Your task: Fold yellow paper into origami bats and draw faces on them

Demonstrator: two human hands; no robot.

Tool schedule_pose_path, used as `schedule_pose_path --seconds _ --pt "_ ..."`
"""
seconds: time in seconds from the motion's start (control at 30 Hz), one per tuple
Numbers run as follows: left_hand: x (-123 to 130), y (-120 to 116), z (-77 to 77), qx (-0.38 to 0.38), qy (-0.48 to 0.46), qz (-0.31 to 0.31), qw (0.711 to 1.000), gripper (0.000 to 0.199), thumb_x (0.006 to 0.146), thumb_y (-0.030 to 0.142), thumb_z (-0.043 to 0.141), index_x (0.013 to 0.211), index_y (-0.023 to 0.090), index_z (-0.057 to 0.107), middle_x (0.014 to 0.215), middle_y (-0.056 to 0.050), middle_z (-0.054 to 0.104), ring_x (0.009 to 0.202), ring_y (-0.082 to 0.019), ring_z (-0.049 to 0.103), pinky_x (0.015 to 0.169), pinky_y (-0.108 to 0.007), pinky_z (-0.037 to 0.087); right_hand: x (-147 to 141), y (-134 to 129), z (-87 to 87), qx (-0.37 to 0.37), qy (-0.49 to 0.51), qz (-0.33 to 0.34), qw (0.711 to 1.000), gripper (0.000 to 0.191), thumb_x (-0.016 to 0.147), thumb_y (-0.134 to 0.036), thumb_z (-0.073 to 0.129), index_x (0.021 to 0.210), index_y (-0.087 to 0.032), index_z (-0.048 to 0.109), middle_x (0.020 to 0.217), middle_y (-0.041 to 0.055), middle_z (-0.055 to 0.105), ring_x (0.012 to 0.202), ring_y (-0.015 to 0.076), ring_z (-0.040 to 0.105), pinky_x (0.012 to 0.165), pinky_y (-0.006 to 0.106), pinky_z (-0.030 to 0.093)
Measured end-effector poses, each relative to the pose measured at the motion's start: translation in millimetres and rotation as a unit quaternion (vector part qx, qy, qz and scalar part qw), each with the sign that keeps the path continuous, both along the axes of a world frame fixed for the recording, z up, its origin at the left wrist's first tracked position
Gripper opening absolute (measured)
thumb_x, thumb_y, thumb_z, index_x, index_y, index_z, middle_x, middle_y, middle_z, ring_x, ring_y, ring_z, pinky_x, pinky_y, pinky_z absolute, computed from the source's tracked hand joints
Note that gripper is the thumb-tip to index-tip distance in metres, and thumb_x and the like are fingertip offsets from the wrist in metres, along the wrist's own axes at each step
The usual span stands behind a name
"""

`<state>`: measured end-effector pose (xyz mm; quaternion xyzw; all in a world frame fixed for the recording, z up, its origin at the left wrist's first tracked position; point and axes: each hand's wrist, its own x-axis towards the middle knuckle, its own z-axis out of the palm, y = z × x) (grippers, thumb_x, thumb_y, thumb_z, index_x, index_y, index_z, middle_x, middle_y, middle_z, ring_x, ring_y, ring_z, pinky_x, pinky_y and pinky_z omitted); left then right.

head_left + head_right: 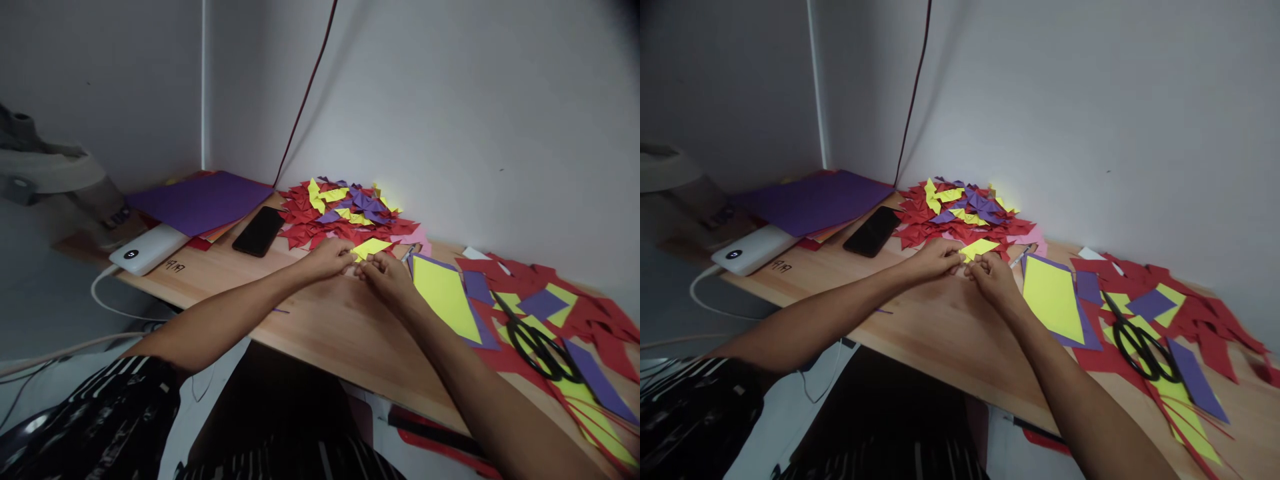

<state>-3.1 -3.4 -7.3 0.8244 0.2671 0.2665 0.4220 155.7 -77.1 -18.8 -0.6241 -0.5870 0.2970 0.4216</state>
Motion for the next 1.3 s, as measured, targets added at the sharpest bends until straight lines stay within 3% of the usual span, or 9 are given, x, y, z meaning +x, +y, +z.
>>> schedule_pose_path --seconds 0.13,0.3,0.53,0.7,0.87,1.0,1.3 --pt "-0.3 2.9 -2.6 -0.016 -0.005 -0.009 1.0 0.023 0.081 0.023 0.043 0.061 0.016 0.051 0.051 0.002 0.051 0.048 -0.009 0.044 0.05 -0.022 0.029 0.2 0.5 0.1 0.001 0.032 0.016 0.999 0.028 0.076 -0.046 0.059 0.073 -0.018 0.055 0.063 0.0023 0.064 0.051 0.0122 0.052 0.049 0.025 0.037" --pt "-0.8 -0.4 2.6 0.025 0.018 -0.006 1.0 0.021 0.08 0.02 0.046 0.059 0.016 0.047 0.052 0.003 0.05 0.051 -0.01 0.044 0.052 -0.023 0.028 -1.4 1.5 1.1 0.0 -0.015 -0.018 1.0 0.034 0.075 -0.049 0.061 0.064 -0.018 0.052 0.06 0.0038 0.063 0.051 0.0126 0.052 0.048 0.026 0.036" --pt "-1.8 -0.1 4.1 0.032 0.03 -0.003 0.999 0.019 0.082 0.021 0.046 0.064 0.017 0.047 0.055 0.003 0.049 0.054 -0.011 0.042 0.053 -0.024 0.026 -0.6 2.0 -0.8 0.001 0.011 0.002 1.0 0.028 0.078 -0.045 0.058 0.068 -0.019 0.053 0.055 -0.0002 0.059 0.048 0.0128 0.05 0.047 0.026 0.035" --pt "-1.5 -1.0 4.0 0.056 0.045 0.018 0.997 0.019 0.078 0.024 0.053 0.061 0.017 0.045 0.052 0.005 0.041 0.052 -0.01 0.037 0.051 -0.024 0.022 -2.3 0.7 -1.8 0.026 -0.066 -0.028 0.997 0.028 0.08 -0.042 0.055 0.065 -0.019 0.055 0.059 0.0018 0.062 0.051 0.014 0.05 0.051 0.028 0.037" --pt "-2.6 -1.8 2.8 -0.021 0.016 -0.012 1.0 0.013 0.075 0.015 0.045 0.063 0.016 0.05 0.051 0.003 0.048 0.049 -0.009 0.042 0.049 -0.022 0.027 -0.8 1.6 -3.4 0.026 -0.089 -0.031 0.995 0.027 0.078 -0.041 0.057 0.062 -0.019 0.057 0.053 0.0006 0.057 0.05 0.0148 0.047 0.051 0.029 0.035" --pt "-3.9 2.5 -1.1 -0.065 -0.015 -0.055 0.996 0.014 0.077 0.02 0.046 0.065 0.016 0.05 0.053 0.003 0.051 0.048 -0.009 0.047 0.049 -0.021 0.033 -0.9 1.4 -2.3 0.019 -0.063 -0.018 0.998 0.027 0.08 -0.043 0.053 0.065 -0.02 0.055 0.053 -0.0006 0.056 0.048 0.0136 0.045 0.049 0.028 0.035" --pt "-3.6 0.2 -0.3 -0.031 0.003 -0.025 0.999 0.018 0.076 0.02 0.049 0.059 0.015 0.049 0.047 0.004 0.05 0.044 -0.007 0.044 0.046 -0.02 0.028 -3.0 4.8 0.0 0.026 -0.077 -0.057 0.995 0.027 0.071 -0.038 0.059 0.053 -0.021 0.048 0.049 -0.0015 0.05 0.052 0.0139 0.045 0.051 0.028 0.033"
